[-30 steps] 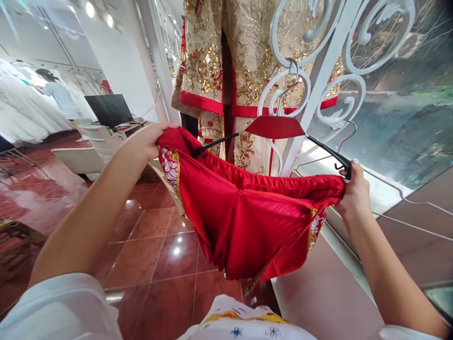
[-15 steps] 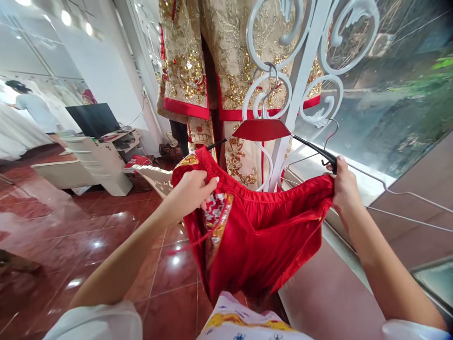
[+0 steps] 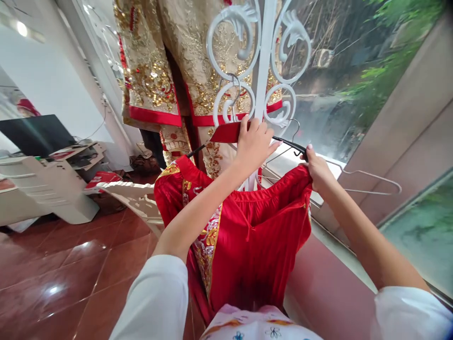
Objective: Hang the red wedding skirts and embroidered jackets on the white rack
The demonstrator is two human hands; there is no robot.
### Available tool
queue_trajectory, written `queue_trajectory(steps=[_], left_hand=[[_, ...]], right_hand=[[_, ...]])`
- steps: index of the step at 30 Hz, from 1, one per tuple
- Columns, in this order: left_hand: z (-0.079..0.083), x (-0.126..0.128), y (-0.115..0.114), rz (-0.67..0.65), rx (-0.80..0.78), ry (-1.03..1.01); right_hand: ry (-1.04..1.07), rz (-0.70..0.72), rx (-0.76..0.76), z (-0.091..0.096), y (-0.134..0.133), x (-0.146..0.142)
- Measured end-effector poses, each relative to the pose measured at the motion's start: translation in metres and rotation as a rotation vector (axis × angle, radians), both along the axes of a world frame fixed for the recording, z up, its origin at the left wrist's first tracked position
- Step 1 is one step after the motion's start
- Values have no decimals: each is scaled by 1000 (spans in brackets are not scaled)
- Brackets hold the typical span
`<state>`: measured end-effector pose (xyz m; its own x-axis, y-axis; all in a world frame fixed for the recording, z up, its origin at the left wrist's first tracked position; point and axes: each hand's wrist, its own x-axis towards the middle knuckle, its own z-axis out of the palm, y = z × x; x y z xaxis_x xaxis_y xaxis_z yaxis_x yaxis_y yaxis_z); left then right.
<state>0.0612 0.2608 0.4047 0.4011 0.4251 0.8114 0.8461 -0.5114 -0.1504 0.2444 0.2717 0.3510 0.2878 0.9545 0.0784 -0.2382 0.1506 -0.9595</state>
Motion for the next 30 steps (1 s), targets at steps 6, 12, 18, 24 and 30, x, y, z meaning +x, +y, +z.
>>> queue_trajectory(steps=[6,12,18,24,30], left_hand=[[-2,2,12,-132,-8,-95],[1,1,-1,-199,-34,-157],[-1,3,2,-195,-24,-156],[-3,5,8,-211,-36,-181],[-7,4,13,-159,-31,-139]], right_hand=[[-208,389,-73,17,-35,42],[-286,171,-137,46,-50,66],[-532,-87,184,110,-39,79],[-788,-270,459,143,-35,23],[-1486,-190,678,40,-59,-45]])
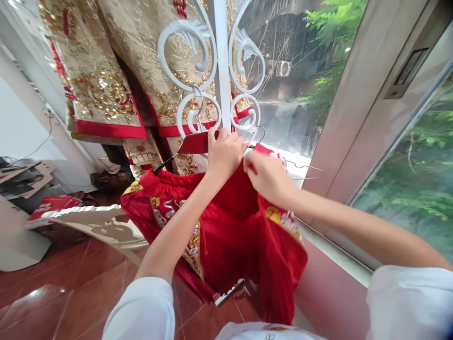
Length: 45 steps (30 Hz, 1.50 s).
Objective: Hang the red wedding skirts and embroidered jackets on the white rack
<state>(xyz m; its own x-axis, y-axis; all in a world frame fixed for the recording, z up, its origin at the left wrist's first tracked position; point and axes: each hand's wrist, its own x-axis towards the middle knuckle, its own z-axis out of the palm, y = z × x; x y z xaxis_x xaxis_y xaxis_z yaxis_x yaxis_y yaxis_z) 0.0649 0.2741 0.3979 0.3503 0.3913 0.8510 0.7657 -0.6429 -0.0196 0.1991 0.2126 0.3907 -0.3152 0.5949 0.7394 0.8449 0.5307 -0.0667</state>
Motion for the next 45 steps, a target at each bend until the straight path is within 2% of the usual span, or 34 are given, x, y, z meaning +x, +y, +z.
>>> queue_trajectory(steps=[2,3,5,8,10,12,15,17,19,22,24,27,29,33,35,38,41,43,45], left_hand=[[0,-1,-2,8,4,38],[0,-2,-4,6,8,65],[-1,-7,-13,7,20,112],[-8,-29,-37,90,61,71],[-18,-58,-59,218,103,-56],[-31,-97,-80,373,136,-209],[-52,-157,-102,531,105,-368],[-62,-182,-108,504,25,-379],[-67,-193,-108,416,-75,-328],[-62,-192,-105,367,-161,-191],[-56,-189,-104,360,-181,-83],[-50,-191,-102,311,-232,33],[-51,-193,-98,305,-208,5],[-50,-199,-85,362,-38,-245],[-39,-203,-82,402,28,-317],[-15,-205,-86,441,112,-334],[0,-188,-103,493,121,-296],[-2,-166,-118,539,45,-196],[-13,-145,-131,584,-84,-27]], right_hand=[[-164,-45,-20,-32,-2,-4],[-192,-55,-33,-41,-1,-3],[-152,-73,-64,-43,0,2],[31,-94,-38,-21,4,12],[136,-37,58,-3,10,15],[153,79,157,10,18,12],[-12,271,280,21,33,-8],[-194,371,362,27,41,-32],[-377,437,423,33,47,-62],[-547,493,401,39,56,-103],[-553,517,348,40,61,-120],[-499,574,292,38,68,-131],[-472,617,276,37,71,-131],[-455,667,270,37,74,-129],[-482,651,283,39,74,-130],[-523,629,312,41,74,-130],[-515,646,343,40,74,-131],[-485,637,356,37,75,-131],[-450,620,362,32,77,-131]])
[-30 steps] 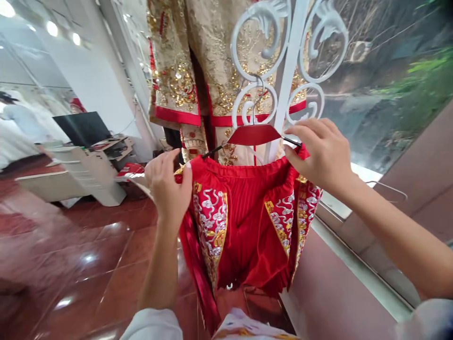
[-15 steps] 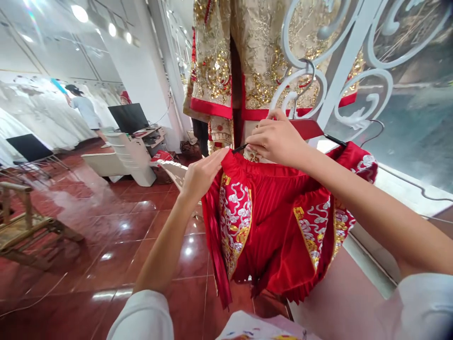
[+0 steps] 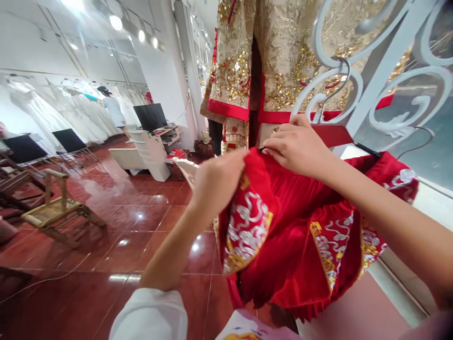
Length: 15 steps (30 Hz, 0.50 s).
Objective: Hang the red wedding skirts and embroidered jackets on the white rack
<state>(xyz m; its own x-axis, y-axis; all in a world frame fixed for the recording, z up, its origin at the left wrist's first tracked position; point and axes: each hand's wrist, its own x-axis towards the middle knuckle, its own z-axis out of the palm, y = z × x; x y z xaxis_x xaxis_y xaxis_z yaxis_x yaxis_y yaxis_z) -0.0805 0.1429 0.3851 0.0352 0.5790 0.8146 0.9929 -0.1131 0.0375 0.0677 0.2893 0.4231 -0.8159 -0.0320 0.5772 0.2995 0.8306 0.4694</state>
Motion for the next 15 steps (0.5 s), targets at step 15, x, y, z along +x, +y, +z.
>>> queue_trajectory(steps=[15], left_hand=[[-71,-81,41,-608,-460,-963]], right_hand=[[125,-212,-568,-61,-40,1]])
